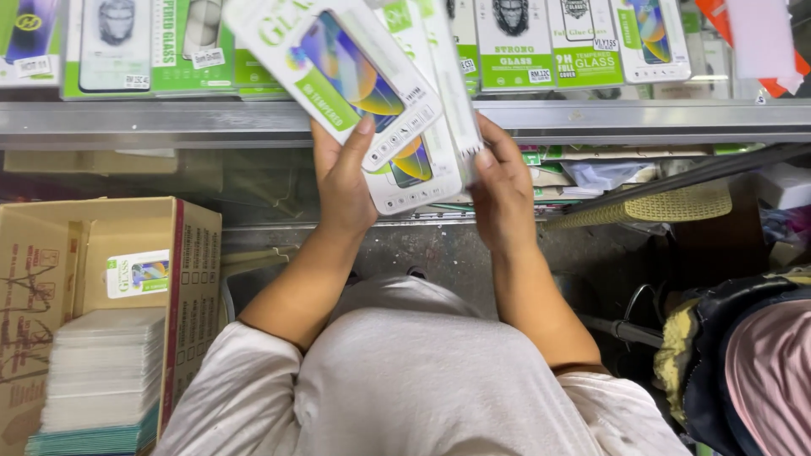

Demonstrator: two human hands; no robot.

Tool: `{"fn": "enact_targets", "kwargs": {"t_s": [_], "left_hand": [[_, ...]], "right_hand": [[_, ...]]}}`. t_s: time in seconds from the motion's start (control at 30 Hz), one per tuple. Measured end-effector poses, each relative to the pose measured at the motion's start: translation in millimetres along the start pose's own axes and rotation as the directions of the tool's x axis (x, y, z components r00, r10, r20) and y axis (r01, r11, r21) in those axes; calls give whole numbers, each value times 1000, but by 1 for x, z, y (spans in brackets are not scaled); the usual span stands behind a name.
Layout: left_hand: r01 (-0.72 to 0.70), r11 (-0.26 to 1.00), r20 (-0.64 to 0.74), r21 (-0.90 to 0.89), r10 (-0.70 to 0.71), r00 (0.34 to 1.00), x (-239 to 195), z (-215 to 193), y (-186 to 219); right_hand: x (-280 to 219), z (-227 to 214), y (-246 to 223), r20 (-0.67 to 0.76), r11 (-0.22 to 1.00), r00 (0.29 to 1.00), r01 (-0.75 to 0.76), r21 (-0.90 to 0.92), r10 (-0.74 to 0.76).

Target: Sorting and organizing phone screen protectors at a retail counter.

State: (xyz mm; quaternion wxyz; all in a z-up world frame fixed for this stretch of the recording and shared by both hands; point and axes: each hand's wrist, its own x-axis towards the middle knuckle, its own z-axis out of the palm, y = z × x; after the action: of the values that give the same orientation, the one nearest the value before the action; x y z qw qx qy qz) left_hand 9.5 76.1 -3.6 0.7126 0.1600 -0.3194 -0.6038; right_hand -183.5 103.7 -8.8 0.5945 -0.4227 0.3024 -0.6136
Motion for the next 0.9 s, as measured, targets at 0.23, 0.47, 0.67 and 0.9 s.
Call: {"fn": "enact_targets", "kwargs": {"t_s": [0.23,0.47,0.67,0.9], "left_hand": [[-93,995,-47,-21,92,995,1,9,-4],[-117,993,-55,-8,116,992,3,2,-25],[-124,992,-36,-3,124,992,3,11,-33],[-131,991,-16,25,131,991,1,20,-44]], "right_hand": [[-1,7,2,127,936,983,-168,310,134],[3,-17,7,119,976,991,-77,203,54],[4,-27,-1,84,991,993,-91,99,83],[3,-53,3,108,996,992,-75,57,69]]}}
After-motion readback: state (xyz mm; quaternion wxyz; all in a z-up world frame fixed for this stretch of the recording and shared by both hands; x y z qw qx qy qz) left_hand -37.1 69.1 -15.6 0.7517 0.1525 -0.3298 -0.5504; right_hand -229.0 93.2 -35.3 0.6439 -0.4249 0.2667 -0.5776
